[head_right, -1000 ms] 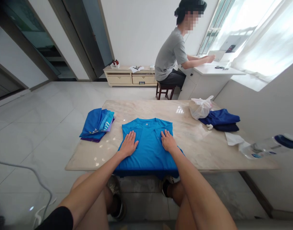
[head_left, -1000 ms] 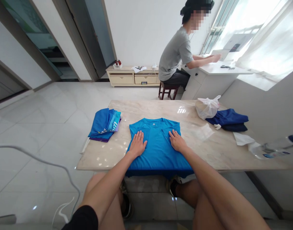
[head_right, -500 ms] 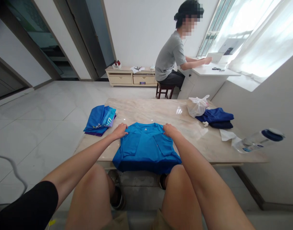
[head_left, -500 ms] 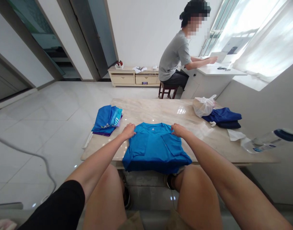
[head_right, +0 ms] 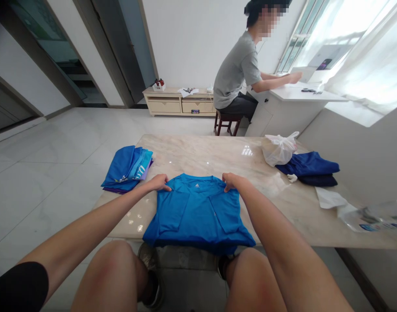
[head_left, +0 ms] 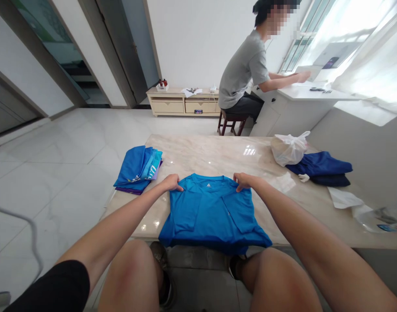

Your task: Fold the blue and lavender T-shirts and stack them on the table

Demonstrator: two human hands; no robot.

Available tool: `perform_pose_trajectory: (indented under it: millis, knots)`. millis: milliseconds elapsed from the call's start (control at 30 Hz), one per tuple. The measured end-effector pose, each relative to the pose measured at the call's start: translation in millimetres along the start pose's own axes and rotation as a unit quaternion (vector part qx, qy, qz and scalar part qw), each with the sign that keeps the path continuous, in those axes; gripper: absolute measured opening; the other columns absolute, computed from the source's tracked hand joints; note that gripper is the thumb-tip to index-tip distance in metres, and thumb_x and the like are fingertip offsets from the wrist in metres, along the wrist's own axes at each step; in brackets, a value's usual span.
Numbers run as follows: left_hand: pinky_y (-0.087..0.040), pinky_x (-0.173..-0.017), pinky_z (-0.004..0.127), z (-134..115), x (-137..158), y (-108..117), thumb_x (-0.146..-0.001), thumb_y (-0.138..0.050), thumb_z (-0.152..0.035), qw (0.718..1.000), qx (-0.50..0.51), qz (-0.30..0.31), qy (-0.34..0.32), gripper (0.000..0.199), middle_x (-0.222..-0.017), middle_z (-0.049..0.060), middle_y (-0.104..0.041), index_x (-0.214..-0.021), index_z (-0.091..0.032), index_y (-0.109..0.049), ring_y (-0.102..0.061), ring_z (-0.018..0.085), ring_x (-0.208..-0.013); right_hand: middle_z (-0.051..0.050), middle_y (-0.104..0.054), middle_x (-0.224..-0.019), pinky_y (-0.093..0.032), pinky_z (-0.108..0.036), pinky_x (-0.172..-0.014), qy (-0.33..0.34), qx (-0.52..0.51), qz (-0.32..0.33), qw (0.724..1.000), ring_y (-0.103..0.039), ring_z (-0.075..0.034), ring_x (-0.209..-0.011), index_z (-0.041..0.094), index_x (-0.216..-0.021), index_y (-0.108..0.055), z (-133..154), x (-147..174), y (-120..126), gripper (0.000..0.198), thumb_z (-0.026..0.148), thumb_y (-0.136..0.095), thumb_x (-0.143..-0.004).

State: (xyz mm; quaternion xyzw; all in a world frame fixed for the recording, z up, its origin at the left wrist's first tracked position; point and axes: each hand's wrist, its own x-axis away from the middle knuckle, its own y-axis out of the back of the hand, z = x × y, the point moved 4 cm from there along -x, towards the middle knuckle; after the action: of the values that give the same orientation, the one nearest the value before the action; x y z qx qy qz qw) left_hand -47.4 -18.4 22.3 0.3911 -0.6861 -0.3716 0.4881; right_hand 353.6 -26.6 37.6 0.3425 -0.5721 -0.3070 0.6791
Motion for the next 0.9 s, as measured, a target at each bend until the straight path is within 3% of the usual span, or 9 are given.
perform_pose_trajectory:
  millis: [100,200,333,467,567,667,800,900]
  knots:
    - [-0.048,-0.07,0.028,-8,8,1,-0.077,-0.089,-0.042,1.0,-0.009,0.017,-0.007,0.028,-0.083,0.006,-0.08,-0.078,-0.019,-0.073,-0.076,0.025,-0.086,-0.011,-0.08,-0.122,-0.06,-0.034,-0.086,0.005,0.037,0.006,0.999,-0.078,-0.028,-0.106,0.02,-0.122,-0.077,10,9,-1,0.048,0.027,-0.092,-0.077]
    - [-0.05,-0.076,0.029,-15,22,2,-0.085,-0.082,-0.04,0.999,-0.024,0.002,-0.021,0.022,-0.096,0.009,-0.082,-0.087,-0.019,-0.075,-0.077,0.028,-0.094,-0.012,-0.081,-0.115,-0.06,-0.033,-0.085,0.018,0.078,-0.015,0.997,-0.079,-0.029,-0.104,0.019,-0.113,-0.081,19,21,1,0.032,0.028,-0.09,-0.083]
    - [-0.052,-0.09,0.036,-20,32,7,-0.098,-0.066,-0.029,0.996,-0.045,-0.049,-0.051,0.022,-0.122,0.015,-0.08,-0.118,-0.021,-0.07,-0.075,0.033,-0.113,-0.019,-0.077,-0.128,-0.059,-0.036,-0.088,0.033,0.1,-0.073,0.992,-0.077,-0.034,-0.115,0.018,-0.125,-0.078,24,30,11,0.031,0.028,-0.079,-0.096]
    - [-0.051,-0.092,0.036,-19,17,25,-0.099,-0.061,-0.02,0.994,-0.05,-0.073,-0.072,0.02,-0.117,0.013,-0.08,-0.118,-0.022,-0.067,-0.075,0.032,-0.112,-0.023,-0.074,-0.13,-0.057,-0.039,-0.09,0.018,0.109,-0.108,0.988,-0.075,-0.036,-0.117,0.017,-0.133,-0.071,25,21,31,0.031,0.028,-0.064,-0.104]
    - [-0.05,-0.092,0.036,-17,-9,56,-0.102,-0.054,-0.014,0.991,-0.051,-0.104,-0.063,0.023,-0.117,0.014,-0.079,-0.121,-0.02,-0.063,-0.074,0.032,-0.111,-0.023,-0.075,-0.126,-0.055,-0.038,-0.088,0.001,0.104,-0.185,0.977,-0.075,-0.034,-0.112,0.018,-0.132,-0.069,24,8,60,0.029,0.024,-0.056,-0.106]
    - [-0.049,-0.093,0.036,-17,-35,103,-0.103,-0.053,-0.011,0.983,-0.035,-0.176,-0.033,0.023,-0.116,0.014,-0.078,-0.123,-0.019,-0.061,-0.073,0.031,-0.111,-0.022,-0.076,-0.116,-0.054,-0.038,-0.084,-0.016,0.073,-0.312,0.947,-0.073,-0.033,-0.103,0.018,-0.126,-0.068,20,-2,104,0.026,0.019,-0.053,-0.104]
    - [-0.049,-0.096,0.037,-24,-51,175,-0.102,-0.063,-0.012,0.935,0.046,-0.35,-0.026,0.016,-0.109,0.011,-0.077,-0.117,-0.018,-0.063,-0.071,0.028,-0.107,-0.018,-0.075,-0.112,-0.053,-0.041,-0.088,-0.003,0.009,-0.472,0.881,-0.069,-0.033,-0.104,0.018,-0.125,-0.066,8,-7,165,0.027,0.026,-0.045,-0.11]
    - [-0.048,-0.101,0.039,-29,-45,202,-0.108,-0.063,-0.02,0.901,0.08,-0.424,-0.054,0.009,-0.113,0.008,-0.074,-0.116,-0.018,-0.061,-0.068,0.024,-0.108,-0.015,-0.072,-0.115,-0.051,-0.045,-0.098,0.041,-0.018,-0.528,0.848,-0.064,-0.033,-0.113,0.019,-0.124,-0.065,3,2,187,0.028,0.031,-0.043,-0.113]
